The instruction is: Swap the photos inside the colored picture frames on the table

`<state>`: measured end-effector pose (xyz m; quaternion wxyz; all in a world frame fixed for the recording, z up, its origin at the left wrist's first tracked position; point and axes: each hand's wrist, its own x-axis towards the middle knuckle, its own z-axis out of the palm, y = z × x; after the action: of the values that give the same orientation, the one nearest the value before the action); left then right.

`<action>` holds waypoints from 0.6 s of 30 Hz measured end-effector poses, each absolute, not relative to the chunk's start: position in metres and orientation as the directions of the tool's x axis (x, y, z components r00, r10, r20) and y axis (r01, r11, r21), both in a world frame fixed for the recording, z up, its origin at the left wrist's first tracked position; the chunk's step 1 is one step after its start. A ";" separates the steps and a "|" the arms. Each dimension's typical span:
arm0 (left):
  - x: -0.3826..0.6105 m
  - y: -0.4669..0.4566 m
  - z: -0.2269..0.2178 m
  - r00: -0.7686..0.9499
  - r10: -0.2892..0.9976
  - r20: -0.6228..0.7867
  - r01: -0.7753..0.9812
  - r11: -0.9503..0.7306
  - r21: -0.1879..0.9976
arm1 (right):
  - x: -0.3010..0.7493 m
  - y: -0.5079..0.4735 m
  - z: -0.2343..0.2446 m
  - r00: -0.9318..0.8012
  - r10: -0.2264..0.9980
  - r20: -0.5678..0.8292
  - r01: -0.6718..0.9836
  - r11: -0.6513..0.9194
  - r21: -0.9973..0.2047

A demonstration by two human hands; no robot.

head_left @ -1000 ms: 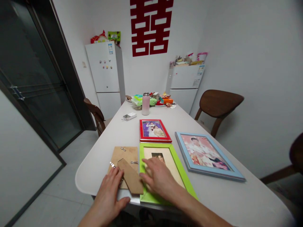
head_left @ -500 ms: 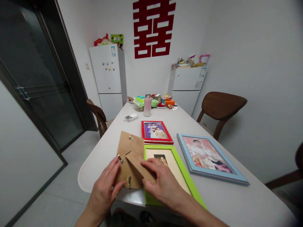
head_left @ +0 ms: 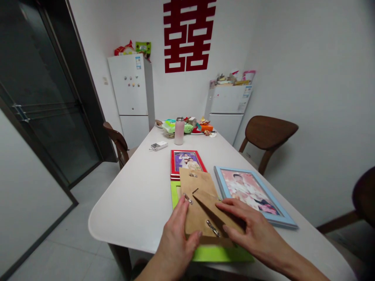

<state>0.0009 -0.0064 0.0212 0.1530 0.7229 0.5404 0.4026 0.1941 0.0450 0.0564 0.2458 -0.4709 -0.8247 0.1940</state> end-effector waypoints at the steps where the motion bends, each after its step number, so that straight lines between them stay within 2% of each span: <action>1: 0.003 -0.006 0.011 0.111 0.916 0.386 0.666 -0.356 0.656 | 0.196 0.046 0.051 -0.447 0.876 0.183 0.688 0.467 -0.555; 5: 0.007 -0.011 -0.016 0.178 0.935 0.306 0.727 -0.335 0.600 | 0.197 0.045 0.030 -0.490 0.867 0.087 0.695 0.449 -0.561; 10: 0.001 -0.014 -0.010 0.219 0.969 0.116 0.825 -0.247 0.509 | 0.190 0.044 0.013 -0.492 0.865 0.096 0.738 0.473 -0.481; 18: -0.013 0.000 0.002 0.260 0.957 0.128 0.865 -0.289 0.409 | 0.185 0.044 0.002 -0.528 0.819 0.224 0.725 0.572 -0.383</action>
<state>-0.0135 -0.0005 0.0017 0.1293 0.7830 0.5819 0.1778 0.1851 0.0439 0.0018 0.1925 -0.4461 -0.8654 0.1223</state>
